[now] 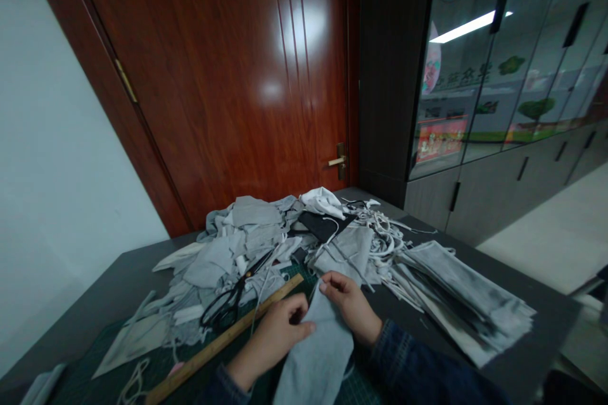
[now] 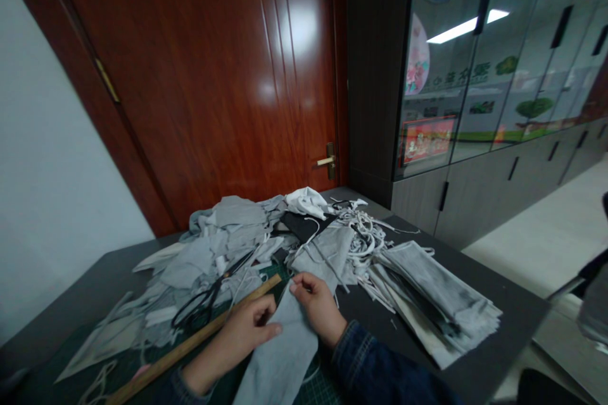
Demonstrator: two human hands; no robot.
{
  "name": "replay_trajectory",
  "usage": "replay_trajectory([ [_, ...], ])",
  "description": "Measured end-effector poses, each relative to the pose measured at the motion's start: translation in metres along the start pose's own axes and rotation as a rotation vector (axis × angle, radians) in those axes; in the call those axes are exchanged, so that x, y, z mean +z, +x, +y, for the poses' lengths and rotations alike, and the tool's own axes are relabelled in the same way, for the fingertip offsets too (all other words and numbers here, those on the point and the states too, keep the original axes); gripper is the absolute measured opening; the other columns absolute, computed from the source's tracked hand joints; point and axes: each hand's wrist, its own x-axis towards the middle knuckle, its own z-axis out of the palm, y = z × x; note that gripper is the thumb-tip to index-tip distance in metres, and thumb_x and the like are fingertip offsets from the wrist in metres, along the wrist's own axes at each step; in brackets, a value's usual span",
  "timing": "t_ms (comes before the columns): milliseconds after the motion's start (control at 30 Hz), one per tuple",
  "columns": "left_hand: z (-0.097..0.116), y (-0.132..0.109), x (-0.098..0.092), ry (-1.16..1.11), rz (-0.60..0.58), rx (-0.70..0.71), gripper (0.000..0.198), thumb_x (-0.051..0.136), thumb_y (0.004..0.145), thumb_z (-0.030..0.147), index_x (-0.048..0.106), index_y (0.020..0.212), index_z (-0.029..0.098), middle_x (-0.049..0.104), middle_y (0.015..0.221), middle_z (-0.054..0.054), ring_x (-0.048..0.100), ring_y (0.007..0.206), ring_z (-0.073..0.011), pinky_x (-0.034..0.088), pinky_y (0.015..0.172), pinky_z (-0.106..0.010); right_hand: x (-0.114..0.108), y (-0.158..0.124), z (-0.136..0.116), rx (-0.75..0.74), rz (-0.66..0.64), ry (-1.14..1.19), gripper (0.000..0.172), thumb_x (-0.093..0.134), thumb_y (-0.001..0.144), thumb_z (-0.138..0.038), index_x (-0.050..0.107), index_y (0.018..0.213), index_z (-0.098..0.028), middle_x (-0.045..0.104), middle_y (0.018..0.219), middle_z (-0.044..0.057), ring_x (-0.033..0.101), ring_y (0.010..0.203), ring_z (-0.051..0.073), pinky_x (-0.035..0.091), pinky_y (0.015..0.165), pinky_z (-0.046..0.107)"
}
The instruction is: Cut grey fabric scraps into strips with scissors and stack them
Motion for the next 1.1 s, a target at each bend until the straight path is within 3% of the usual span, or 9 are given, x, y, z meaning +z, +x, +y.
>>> replay_trajectory([
  [133, -0.007, 0.003, 0.000, -0.129, -0.040, 0.000, 0.020, 0.061, 0.067, 0.032, 0.050, 0.080, 0.023, 0.036, 0.068, 0.008, 0.036, 0.068, -0.0138, 0.027, 0.064, -0.025, 0.000, 0.000, 0.000, 0.021, 0.056, 0.027, 0.046, 0.079, 0.070, -0.059, 0.060, 0.076, -0.018, 0.050, 0.066, -0.003, 0.042, 0.063, 0.012, 0.034, 0.061, 0.024],
  [400, -0.007, 0.002, -0.013, 0.028, -0.154, -0.022, 0.037, 0.066, 0.070, 0.043, 0.037, 0.058, 0.023, 0.032, 0.063, 0.007, 0.032, 0.063, -0.0135, 0.021, 0.061, -0.027, 0.000, 0.003, 0.006, 0.014, 0.122, 0.005, 0.044, 0.078, 0.067, -0.057, 0.059, 0.075, -0.018, 0.048, 0.068, -0.003, 0.041, 0.065, 0.013, 0.034, 0.062, 0.025],
  [533, -0.012, 0.004, -0.015, 0.102, -0.092, -0.010, 0.039, 0.067, 0.068, 0.040, 0.035, 0.056, 0.023, 0.033, 0.062, 0.006, 0.034, 0.065, -0.0143, 0.021, 0.062, -0.028, -0.003, 0.004, 0.005, -0.009, 0.125, -0.018, 0.040, 0.074, 0.071, -0.055, 0.058, 0.075, -0.019, 0.049, 0.069, -0.002, 0.042, 0.066, 0.014, 0.036, 0.062, 0.025],
  [733, -0.014, 0.007, -0.010, -0.126, 0.053, -0.032, 0.028, 0.065, 0.061, 0.034, 0.040, 0.065, 0.024, 0.035, 0.068, 0.008, 0.035, 0.068, -0.0138, 0.026, 0.064, -0.024, -0.008, 0.007, 0.007, -0.053, 0.189, -0.034, 0.037, 0.071, 0.072, -0.053, 0.055, 0.073, -0.020, 0.047, 0.066, -0.003, 0.043, 0.063, 0.014, 0.037, 0.062, 0.026],
  [933, -0.013, 0.008, -0.017, -0.077, -0.025, -0.081, 0.026, 0.068, 0.062, 0.036, 0.061, 0.081, 0.020, 0.045, 0.070, 0.007, 0.042, 0.069, -0.0146, 0.028, 0.064, -0.024, -0.010, 0.009, 0.010, -0.080, 0.237, -0.061, 0.034, 0.069, 0.073, -0.051, 0.055, 0.073, -0.020, 0.049, 0.068, -0.002, 0.045, 0.067, 0.015, 0.038, 0.065, 0.026],
  [1100, -0.021, 0.009, -0.025, 0.113, 0.016, -0.071, 0.018, 0.067, 0.065, 0.035, 0.056, 0.070, 0.020, 0.047, 0.067, 0.007, 0.045, 0.069, -0.0144, 0.027, 0.063, -0.024, -0.010, 0.009, 0.010, -0.078, 0.246, -0.073, 0.034, 0.067, 0.074, -0.052, 0.054, 0.073, -0.020, 0.049, 0.067, -0.002, 0.045, 0.067, 0.016, 0.037, 0.064, 0.027],
])
